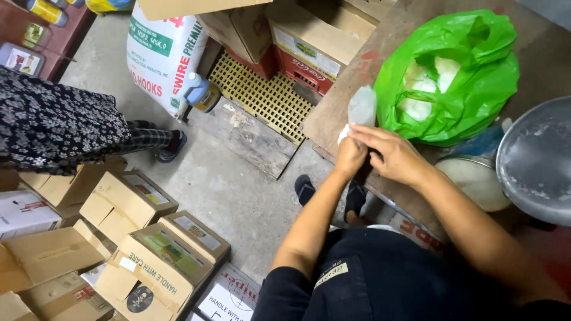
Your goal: Scooping white powder from a bulk bag into a bowl and then into small individual plastic bags for sale or storage.
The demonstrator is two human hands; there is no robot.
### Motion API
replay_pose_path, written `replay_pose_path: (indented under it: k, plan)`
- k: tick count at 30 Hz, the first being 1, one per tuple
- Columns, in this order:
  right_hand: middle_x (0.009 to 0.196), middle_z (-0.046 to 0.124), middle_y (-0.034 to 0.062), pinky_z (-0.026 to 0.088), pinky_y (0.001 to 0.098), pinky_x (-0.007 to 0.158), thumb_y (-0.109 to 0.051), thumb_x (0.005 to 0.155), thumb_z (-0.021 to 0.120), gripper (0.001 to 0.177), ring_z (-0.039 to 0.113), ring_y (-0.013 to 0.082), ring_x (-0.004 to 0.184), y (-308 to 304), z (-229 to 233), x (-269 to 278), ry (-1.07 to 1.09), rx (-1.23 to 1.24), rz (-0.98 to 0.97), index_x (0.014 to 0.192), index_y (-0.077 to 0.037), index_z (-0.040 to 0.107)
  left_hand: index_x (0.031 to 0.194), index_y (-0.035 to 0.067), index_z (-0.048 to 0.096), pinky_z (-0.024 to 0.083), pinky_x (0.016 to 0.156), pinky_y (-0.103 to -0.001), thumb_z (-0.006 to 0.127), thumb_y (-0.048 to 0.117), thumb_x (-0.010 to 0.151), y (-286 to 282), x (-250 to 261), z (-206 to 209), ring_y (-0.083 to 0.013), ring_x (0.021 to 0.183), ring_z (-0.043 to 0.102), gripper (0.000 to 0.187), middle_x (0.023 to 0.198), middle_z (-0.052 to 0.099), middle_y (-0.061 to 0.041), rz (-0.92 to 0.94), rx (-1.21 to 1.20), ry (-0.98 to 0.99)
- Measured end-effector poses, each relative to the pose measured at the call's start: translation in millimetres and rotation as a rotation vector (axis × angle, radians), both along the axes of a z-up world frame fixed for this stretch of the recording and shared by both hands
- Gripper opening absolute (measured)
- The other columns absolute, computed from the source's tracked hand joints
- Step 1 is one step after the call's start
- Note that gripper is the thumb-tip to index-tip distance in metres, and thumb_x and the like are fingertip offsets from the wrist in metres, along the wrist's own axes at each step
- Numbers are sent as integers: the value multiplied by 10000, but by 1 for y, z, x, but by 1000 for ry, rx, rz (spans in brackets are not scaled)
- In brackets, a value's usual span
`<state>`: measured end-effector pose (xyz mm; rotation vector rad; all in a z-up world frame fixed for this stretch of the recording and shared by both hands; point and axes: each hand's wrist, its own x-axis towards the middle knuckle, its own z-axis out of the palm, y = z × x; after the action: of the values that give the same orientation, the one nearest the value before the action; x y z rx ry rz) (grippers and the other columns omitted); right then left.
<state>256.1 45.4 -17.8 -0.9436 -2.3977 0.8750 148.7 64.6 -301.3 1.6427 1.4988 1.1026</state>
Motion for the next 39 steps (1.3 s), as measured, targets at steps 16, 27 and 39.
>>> replay_pose_path:
  k: [16,27,39]
  plan:
    - [1640,362,130,319,581,1141,133,773,540,890,322,372,1513,27,-71,14,-506,130,3,1501,-378,503,797,38,734,565,724,-507,759,399,766,-11,-7,51,-414,752,700,363,783,720,-223,-47,6,211]
    - [1665,251,173,345,543,1130,52,575,751,931,318,391,1492,34,-60,4,-460,86,40,1395,-360,594,905,-2,728,546,799,-495,767,357,722,-22,-35,106,-437,854,689,405,863,721,-249,-279,92,164]
    - [1163,729,100,481,368,982,-149,859,678,215,646,247,1083,58,-124,79,0,-399,-117,1022,-46,773,1007,31,682,505,885,-370,622,131,974,-14,-62,16,-204,944,618,121,946,674,-98,-200,-261,-501]
